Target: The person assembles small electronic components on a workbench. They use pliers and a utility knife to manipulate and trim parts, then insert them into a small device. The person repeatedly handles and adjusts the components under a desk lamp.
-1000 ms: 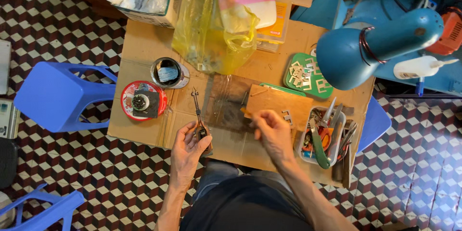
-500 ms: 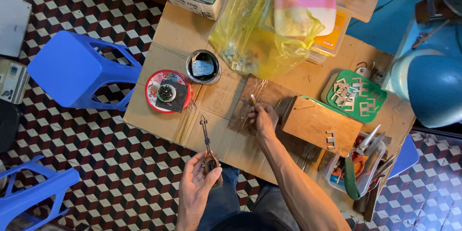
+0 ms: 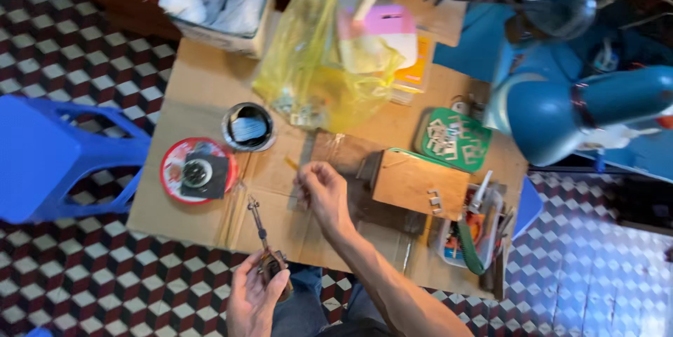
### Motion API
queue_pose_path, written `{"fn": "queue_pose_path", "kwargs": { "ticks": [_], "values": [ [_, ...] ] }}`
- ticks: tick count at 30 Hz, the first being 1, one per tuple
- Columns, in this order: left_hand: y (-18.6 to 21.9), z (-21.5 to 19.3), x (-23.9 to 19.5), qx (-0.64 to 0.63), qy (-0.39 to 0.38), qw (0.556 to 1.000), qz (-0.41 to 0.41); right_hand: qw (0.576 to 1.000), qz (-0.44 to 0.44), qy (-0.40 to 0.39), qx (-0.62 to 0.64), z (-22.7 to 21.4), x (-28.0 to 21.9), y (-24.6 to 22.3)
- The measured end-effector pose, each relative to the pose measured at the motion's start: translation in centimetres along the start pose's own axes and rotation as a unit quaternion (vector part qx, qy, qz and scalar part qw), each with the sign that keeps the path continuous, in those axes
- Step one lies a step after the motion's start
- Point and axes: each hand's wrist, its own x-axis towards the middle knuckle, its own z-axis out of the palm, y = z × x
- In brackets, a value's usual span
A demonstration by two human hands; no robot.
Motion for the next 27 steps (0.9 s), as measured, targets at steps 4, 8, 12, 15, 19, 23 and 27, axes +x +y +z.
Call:
{"fn": "queue_pose_path", "kwargs": {
  "ticks": [4,8,12,15,19,23,27],
  "values": [
    [-2.2,-0.2,1.5,0.002,-0.056,0.998,-0.006,0.998,-0.048,0.049,0.004,-5.9,-6.2,-4.2],
    [-2.8,0.6,3.4,0.033,-0.136,0.990,-0.032,0.958,-0.096,0.258,-0.080,-17.5,-6.3,-9.8],
    [-2.0,3.5,4.7,0.053,-0.184,0.981,-0.037,0.932,-0.036,0.337,-0.126,-27.5,-2.8,-11.8],
    [-0.3,6.5,4.8,0.112,-0.169,0.972,-0.121,0.939,0.048,0.299,-0.162,-31.5,2.1,-10.8],
    [1.5,11.2,3.5,0.112,-0.206,0.970,-0.064,0.922,0.023,0.329,-0.202,-33.2,6.0,-8.2],
    [3.0,15.7,2.9,0.137,-0.218,0.964,-0.065,0.900,0.027,0.374,-0.221,-33.4,5.7,-8.6],
    [4.0,17.7,2.8,0.149,-0.224,0.962,-0.042,0.887,-0.070,0.351,-0.293,-30.5,-0.3,-10.6]
  ]
}}
